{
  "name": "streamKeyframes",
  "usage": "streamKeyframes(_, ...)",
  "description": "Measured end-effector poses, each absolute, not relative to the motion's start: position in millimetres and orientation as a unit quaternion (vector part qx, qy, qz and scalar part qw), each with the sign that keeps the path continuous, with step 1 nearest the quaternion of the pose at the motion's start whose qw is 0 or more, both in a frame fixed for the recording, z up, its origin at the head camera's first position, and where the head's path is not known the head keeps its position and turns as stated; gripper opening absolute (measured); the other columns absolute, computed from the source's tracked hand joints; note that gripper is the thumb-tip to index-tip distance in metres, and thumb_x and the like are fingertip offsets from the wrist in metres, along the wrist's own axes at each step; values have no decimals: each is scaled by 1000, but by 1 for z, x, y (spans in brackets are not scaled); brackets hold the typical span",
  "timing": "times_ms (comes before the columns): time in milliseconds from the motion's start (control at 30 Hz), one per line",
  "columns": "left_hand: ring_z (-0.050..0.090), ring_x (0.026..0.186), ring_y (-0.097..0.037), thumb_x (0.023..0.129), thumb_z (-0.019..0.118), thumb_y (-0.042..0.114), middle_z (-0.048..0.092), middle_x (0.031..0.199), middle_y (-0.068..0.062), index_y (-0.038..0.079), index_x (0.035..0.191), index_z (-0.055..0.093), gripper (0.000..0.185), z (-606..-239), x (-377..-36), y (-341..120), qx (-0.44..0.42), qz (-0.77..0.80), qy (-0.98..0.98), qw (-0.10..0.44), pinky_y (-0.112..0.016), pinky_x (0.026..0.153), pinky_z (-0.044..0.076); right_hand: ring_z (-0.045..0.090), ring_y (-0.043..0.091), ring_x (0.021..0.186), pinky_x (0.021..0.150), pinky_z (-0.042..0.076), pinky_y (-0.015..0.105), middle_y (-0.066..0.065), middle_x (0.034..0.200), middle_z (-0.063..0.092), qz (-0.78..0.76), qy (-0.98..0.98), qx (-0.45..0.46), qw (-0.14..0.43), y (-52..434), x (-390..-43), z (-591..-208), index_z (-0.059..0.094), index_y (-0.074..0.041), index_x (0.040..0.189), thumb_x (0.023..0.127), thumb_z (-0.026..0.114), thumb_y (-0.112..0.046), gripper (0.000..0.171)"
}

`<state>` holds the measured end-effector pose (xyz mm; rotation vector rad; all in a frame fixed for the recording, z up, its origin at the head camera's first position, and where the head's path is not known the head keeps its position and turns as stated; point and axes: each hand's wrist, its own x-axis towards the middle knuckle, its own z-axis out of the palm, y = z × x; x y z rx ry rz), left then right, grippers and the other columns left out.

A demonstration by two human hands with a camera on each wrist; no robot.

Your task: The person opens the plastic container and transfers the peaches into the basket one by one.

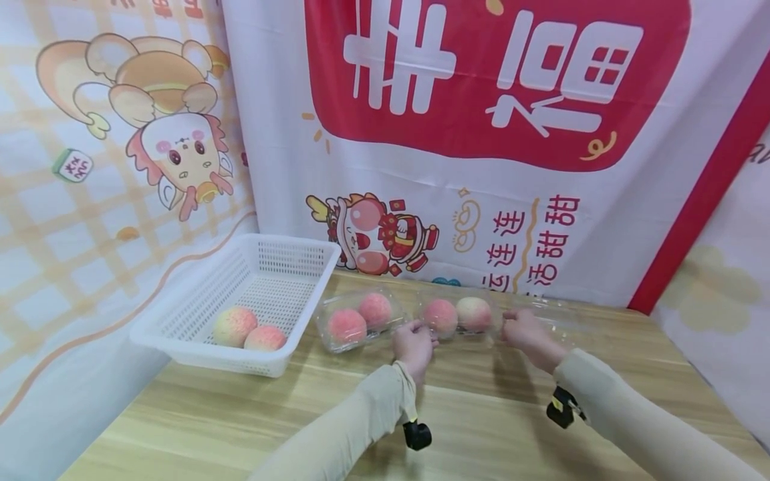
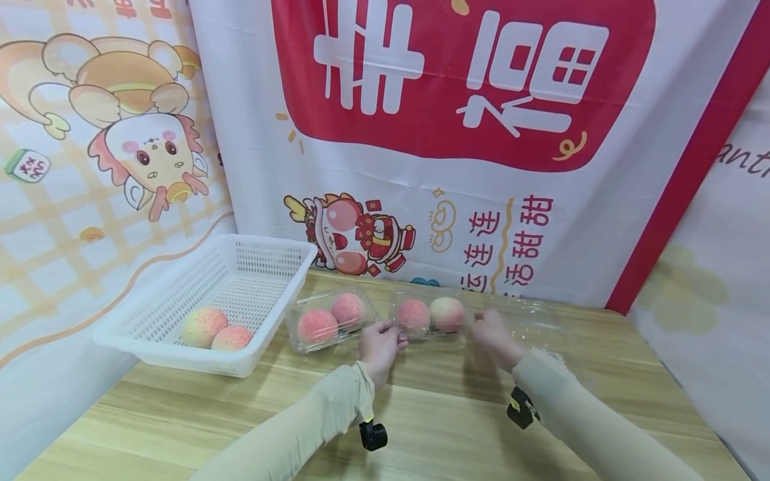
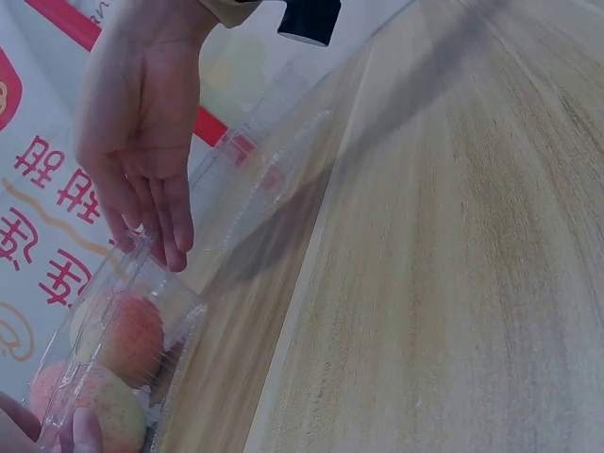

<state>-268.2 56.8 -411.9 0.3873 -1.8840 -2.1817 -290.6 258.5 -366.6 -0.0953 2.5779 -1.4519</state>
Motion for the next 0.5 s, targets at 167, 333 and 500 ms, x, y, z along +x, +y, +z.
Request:
streamKeyframes(167, 70, 79, -35, 87, 52, -10, 69, 90, -20, -15, 125, 56, 38, -413, -268, 58, 136, -738, -651, 115, -40, 69, 59, 57, 24, 83, 80, 57, 38, 27, 107, 55, -532, 844, -16, 72, 256, -292, -373, 31, 24, 137, 80, 41, 15, 58)
streamKeyframes(333, 70, 76, -31, 84, 53, -11, 68, 90, -15, -14, 128, 54, 45, -413, -270, 59, 144, -729, -659, 112, -38, 67, 59, 53, 17, 68, 62, 54, 27, 16, 84, 55, -560, 826, -3, 62, 256, -294, -376, 27, 25, 138, 79, 41, 16, 61)
streamKeyframes(500, 70, 73, -24, 83, 54, -11, 67, 90, -14, -13, 131, 53, 47, -411, -271, 59, 139, -740, -649, 105, -37, 70, 59, 55, 13, 67, 68, 56, 30, 29, 100, 57, -561, 826, 14, 58, 259, -296, -373, 29, 28, 135, 82, 42, 15, 56)
